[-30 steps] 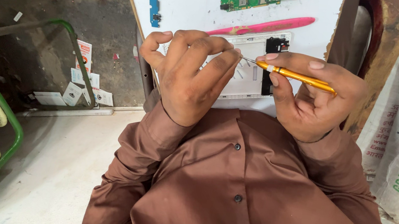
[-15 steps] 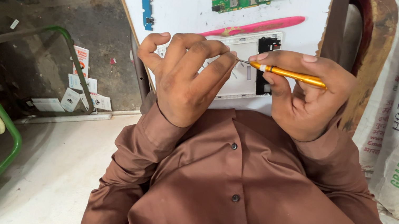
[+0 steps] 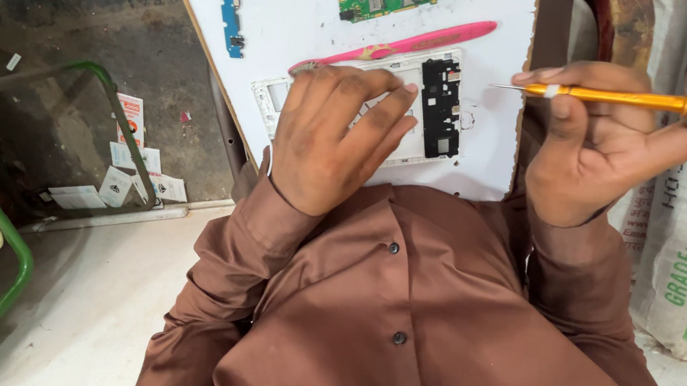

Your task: The person uses a small yellow screwdriver to unscrew and remove components from a black electronic frame on a white workbench. They repeatedly loosen screws, lift small parts, and place them on the table among other circuit boards and tools.

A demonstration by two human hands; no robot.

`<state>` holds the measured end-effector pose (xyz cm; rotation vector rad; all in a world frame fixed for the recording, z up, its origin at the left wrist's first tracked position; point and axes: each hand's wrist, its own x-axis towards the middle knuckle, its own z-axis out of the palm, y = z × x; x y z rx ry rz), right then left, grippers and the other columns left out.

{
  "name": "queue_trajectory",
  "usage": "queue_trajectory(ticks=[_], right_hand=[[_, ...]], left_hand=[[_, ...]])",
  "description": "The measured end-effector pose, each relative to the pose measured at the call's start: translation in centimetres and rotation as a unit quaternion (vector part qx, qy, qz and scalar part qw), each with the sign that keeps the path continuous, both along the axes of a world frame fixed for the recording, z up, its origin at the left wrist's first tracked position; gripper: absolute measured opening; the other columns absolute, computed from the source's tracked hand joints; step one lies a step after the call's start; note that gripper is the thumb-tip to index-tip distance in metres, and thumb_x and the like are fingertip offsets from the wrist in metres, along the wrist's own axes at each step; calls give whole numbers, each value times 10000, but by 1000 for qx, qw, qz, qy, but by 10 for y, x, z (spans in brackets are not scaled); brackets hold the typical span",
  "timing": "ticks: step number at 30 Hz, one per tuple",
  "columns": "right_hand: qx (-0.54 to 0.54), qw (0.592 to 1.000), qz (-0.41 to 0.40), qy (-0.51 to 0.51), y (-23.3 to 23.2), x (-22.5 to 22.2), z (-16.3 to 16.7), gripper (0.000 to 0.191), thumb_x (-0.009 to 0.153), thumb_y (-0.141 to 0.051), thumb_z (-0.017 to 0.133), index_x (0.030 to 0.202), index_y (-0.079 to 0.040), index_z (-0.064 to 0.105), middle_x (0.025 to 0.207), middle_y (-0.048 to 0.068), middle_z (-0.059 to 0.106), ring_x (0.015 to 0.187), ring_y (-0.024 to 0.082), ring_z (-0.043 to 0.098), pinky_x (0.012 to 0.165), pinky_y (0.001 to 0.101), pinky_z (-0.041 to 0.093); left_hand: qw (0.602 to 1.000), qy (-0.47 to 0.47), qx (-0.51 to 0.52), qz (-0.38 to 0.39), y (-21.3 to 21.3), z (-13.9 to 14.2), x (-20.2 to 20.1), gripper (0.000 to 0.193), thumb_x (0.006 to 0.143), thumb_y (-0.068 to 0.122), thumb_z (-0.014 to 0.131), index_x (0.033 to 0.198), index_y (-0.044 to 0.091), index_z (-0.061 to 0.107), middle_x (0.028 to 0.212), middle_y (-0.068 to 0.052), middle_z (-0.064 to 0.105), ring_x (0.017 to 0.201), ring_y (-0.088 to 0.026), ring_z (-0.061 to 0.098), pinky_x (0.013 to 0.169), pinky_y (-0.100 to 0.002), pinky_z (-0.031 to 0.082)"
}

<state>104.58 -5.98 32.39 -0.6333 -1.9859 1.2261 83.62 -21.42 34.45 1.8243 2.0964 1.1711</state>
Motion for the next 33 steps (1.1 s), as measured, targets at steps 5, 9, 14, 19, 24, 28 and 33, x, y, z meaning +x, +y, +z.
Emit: queue_trajectory(ticks=[5, 9, 14, 19, 24, 28, 33], right_hand=[[-17, 999, -29, -10, -8, 12, -13, 621, 1281, -27, 538, 1585, -300, 71, 1081, 198, 610, 904, 281, 678, 944, 390, 635], [23, 999, -29, 2, -13, 3, -23, 663, 1225, -23, 512, 1619, -307, 60, 1134, 207, 617, 940, 295, 721, 925, 405, 640], [59, 996, -44, 43, -25, -13, -36, 691, 1178, 4, 503, 1633, -289, 73, 1185, 214, 609, 935, 302, 724, 923, 431, 684], [127, 990, -13, 62, -29, -20, -48, 690, 1120, 28, 466, 1609, -275, 85, 1161, 221, 603, 916, 302, 727, 875, 445, 687], [145, 987, 22, 69, -28, -21, -52, 712, 1108, 72, 455, 1608, -286, 95, 1144, 228, 593, 969, 322, 706, 876, 465, 673], [148, 985, 23, 91, -36, -31, -52, 733, 1071, 99, 475, 1597, -285, 139, 1087, 191, 598, 909, 306, 672, 899, 508, 666], [165, 983, 40, 67, -36, -39, -46, 748, 1081, 129, 452, 1603, -295, 125, 1150, 222, 579, 963, 330, 676, 918, 494, 653]], left_hand=[[999, 33, -6, -35, 5, -17, 7, 305, 986, 122, 811, 1254, 100, 665, 1040, -29, 604, 914, -220, 586, 782, -385, 452], [997, 54, -20, -45, 13, -30, 9, 327, 974, 183, 794, 1273, 121, 681, 934, -24, 546, 853, -212, 568, 739, -379, 445], [998, 50, -3, -48, 19, -43, 3, 353, 974, 233, 812, 1280, 112, 684, 887, -29, 508, 823, -209, 559, 713, -380, 433], [997, 60, -3, -37, 19, -49, 2, 371, 984, 273, 819, 1296, 123, 687, 891, -21, 506, 824, -193, 557, 717, -367, 438], [997, 74, -2, -31, 16, -52, 1, 378, 982, 301, 813, 1297, 133, 687, 883, -18, 498, 829, -193, 556, 718, -365, 439], [997, 72, -4, -31, 8, -48, -5, 383, 983, 309, 807, 1301, 136, 682, 889, -16, 500, 839, -195, 559, 731, -362, 444], [997, 78, 0, -29, 8, -46, -15, 376, 984, 305, 801, 1299, 134, 685, 902, -21, 508, 849, -199, 564, 737, -363, 445]])
